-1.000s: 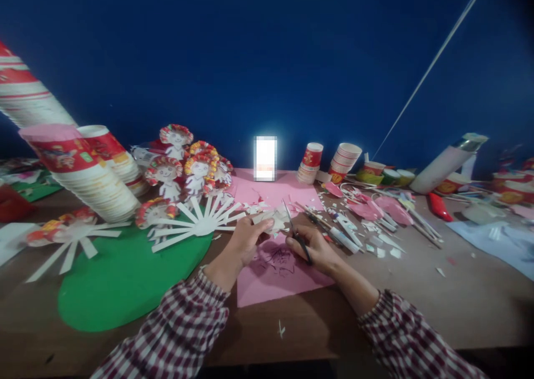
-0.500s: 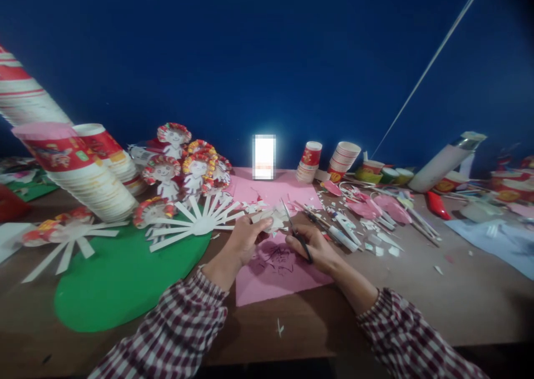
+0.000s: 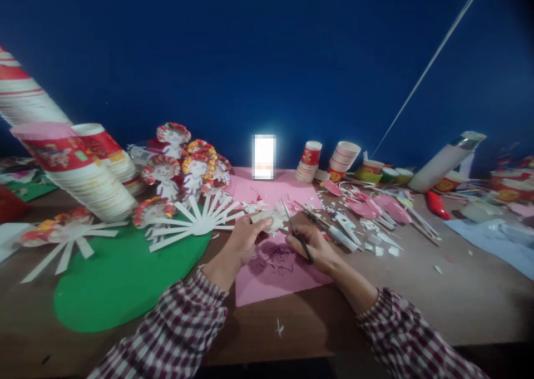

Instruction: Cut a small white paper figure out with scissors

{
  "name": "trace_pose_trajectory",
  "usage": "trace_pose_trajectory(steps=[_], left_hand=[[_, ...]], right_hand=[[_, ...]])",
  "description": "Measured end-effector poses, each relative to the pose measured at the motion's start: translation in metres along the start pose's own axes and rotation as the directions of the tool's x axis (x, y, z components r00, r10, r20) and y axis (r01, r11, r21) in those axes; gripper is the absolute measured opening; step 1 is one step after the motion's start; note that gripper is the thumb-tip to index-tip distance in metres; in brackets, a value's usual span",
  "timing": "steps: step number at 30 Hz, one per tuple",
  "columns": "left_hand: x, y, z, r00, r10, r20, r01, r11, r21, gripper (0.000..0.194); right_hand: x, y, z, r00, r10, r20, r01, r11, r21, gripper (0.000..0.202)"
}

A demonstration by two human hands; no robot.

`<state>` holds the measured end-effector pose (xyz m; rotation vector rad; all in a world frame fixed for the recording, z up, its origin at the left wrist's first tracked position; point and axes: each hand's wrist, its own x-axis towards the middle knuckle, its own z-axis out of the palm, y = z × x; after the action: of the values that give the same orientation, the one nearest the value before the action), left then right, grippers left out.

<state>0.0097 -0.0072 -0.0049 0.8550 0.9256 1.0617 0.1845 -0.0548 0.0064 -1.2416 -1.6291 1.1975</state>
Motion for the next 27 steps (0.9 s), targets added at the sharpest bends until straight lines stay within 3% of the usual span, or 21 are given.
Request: trace_pose_trajectory(steps=[17, 23, 27], left_hand=[[0.001, 0.0, -0.002, 1.0, -0.011, -0.011, 0.011, 1.0, 0.006, 0.024], [-0.005, 0.0, 0.009, 0.997, -0.062, -0.042, 0.055, 0.989, -0.14, 0.028], [-0.007, -0.006, 0.016, 0.995, -0.1, 0.0, 0.098, 0.974, -0.206, 0.032]], right_hand=[[0.0, 0.001, -0.001, 1.0, -0.023, -0.008, 0.022, 0.999, -0.041, 0.043], [0.001, 0.006, 0.002, 1.0, 0.008, -0.027, -0.008, 1.0, -0.006, 0.04], [0.002, 0.01, 0.003, 0.999, 0.02, -0.036, -0.018, 0.999, 0.041, 0.036]])
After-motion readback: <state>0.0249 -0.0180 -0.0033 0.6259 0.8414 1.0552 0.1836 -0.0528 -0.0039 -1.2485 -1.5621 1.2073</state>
